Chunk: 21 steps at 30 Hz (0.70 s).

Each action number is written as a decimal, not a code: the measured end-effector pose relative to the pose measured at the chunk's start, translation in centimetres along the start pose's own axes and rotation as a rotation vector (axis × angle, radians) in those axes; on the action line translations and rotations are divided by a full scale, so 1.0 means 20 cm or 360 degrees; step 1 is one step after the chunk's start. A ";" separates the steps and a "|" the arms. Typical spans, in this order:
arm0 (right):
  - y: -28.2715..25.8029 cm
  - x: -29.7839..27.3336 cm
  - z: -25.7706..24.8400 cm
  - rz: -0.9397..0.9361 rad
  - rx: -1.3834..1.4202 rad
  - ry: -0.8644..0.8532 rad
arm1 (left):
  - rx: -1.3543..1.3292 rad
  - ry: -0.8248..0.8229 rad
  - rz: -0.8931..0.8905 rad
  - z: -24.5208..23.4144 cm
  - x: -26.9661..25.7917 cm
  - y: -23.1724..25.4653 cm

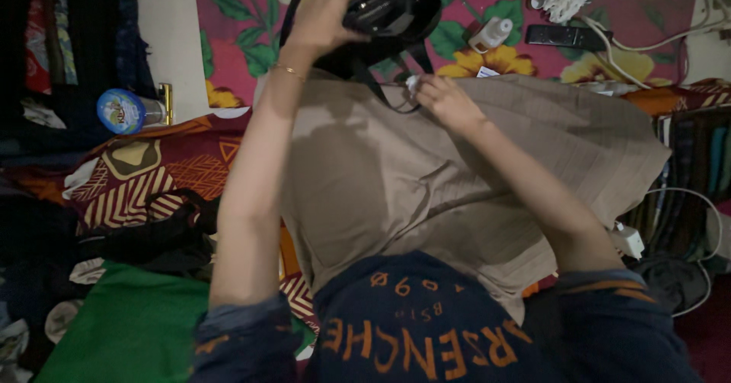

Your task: The person lies on a bed and wipes a black handbag with a white cloth, repeatedly applying liquid from a small bottle to the cloth. They clean the exterior, handles, and interior of the bag, turning it over to reach different sides.

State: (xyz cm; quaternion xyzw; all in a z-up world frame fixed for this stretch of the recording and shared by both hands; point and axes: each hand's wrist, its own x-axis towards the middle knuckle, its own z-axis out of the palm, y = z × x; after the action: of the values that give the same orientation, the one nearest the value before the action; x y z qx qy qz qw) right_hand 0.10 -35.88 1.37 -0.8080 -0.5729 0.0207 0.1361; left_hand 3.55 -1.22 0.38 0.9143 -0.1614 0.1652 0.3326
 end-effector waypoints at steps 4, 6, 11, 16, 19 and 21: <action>-0.01 0.03 -0.03 0.0097 0.0449 0.0067 | 0.0124 -0.0264 -0.0369 0.05 0.00 -0.06; 0.02 0.05 -0.07 0.0151 0.0734 0.0011 | 0.0020 -0.0154 -0.0483 0.09 0.04 -0.14; 0.20 0.15 -0.14 0.0756 0.1939 0.0542 | -0.1319 -0.0279 -0.1648 -0.08 0.03 -0.29; 0.47 0.31 -0.18 0.0874 0.1784 0.1469 | -0.1591 -0.0200 -0.1586 -0.18 -0.01 -0.21; 0.44 0.47 -0.11 0.0574 0.0648 0.1289 | -0.1511 -0.0050 -0.1332 -0.16 -0.04 -0.18; 0.39 0.60 -0.05 0.0498 0.0296 0.1046 | -0.1532 0.0045 -0.1138 -0.12 -0.05 -0.20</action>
State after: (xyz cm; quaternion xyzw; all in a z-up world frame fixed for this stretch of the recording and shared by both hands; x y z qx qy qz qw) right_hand 11.60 -27.40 1.89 -0.8335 -0.3638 -0.1672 0.3807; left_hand 3.82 3.54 -0.58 0.6563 0.1039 -0.0364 0.7464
